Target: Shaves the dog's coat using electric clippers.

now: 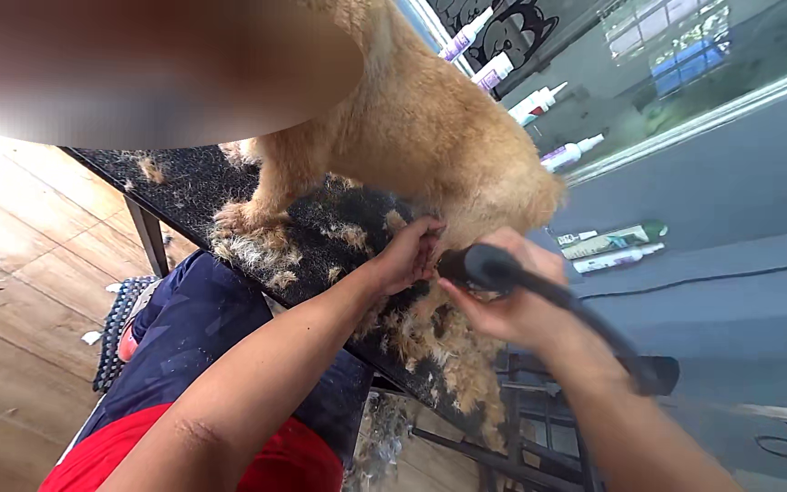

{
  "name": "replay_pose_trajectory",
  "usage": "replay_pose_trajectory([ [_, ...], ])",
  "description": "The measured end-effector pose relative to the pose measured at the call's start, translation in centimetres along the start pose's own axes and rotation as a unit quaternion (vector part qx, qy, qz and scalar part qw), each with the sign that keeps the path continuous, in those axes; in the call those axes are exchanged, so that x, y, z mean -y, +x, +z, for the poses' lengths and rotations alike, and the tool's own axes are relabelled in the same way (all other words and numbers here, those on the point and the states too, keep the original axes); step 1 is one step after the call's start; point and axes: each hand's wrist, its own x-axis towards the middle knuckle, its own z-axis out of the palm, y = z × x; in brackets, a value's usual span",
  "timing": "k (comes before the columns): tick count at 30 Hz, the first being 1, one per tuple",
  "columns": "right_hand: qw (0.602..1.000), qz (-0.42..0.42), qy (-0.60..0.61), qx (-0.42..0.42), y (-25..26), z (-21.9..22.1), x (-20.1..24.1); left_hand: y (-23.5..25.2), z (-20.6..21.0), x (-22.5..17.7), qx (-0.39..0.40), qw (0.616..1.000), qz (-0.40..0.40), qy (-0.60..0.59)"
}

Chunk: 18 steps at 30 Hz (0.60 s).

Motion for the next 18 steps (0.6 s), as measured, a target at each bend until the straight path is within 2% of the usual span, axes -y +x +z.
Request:
replay_pose_trajectory([
  [4, 0.997, 0.003, -0.015, 0.071, -3.5, 2.1, -0.8, -0.1, 0.2, 0.5, 0.027, 1.0, 0.006, -0.005],
  [6, 0.991, 0.048, 0.055, 0.115, -4.2, 1.1, -1.3, 0.2, 0.1, 0.8, 0.037, 0.999, 0.023, -0.013],
  [7, 0.984, 0.077, 0.112, 0.111, -4.3, 0.0, -1.5, 0.3, 0.0, 0.8, 0.04, 0.999, 0.031, -0.013],
  [8, 0.977, 0.098, 0.171, 0.081, -4.1, -1.0, -1.5, 0.2, 0.0, 0.7, 0.04, 0.999, 0.035, -0.012],
  [10, 0.967, 0.078, 0.24, -0.042, -3.4, -2.7, -1.7, 0.1, 0.1, 0.4, 0.03, 0.999, 0.035, -0.01],
  [12, 0.96, 0.018, 0.243, -0.141, -2.3, -3.5, -2.2, 0.1, 0.0, 0.5, 0.036, 0.999, 0.034, -0.009],
  [13, 0.959, -0.005, 0.233, -0.16, -1.9, -3.5, -2.5, 0.2, -0.1, 0.6, 0.042, 0.998, 0.036, -0.009],
  [15, 0.964, -0.029, 0.213, -0.16, -1.7, -2.9, -2.8, 0.1, -0.2, 0.5, 0.051, 0.998, 0.045, -0.009],
  [18, 0.98, -0.035, 0.175, -0.091, -3.4, -0.9, -2.8, 0.1, -0.2, 0.3, 0.053, 0.996, 0.065, 0.009],
])
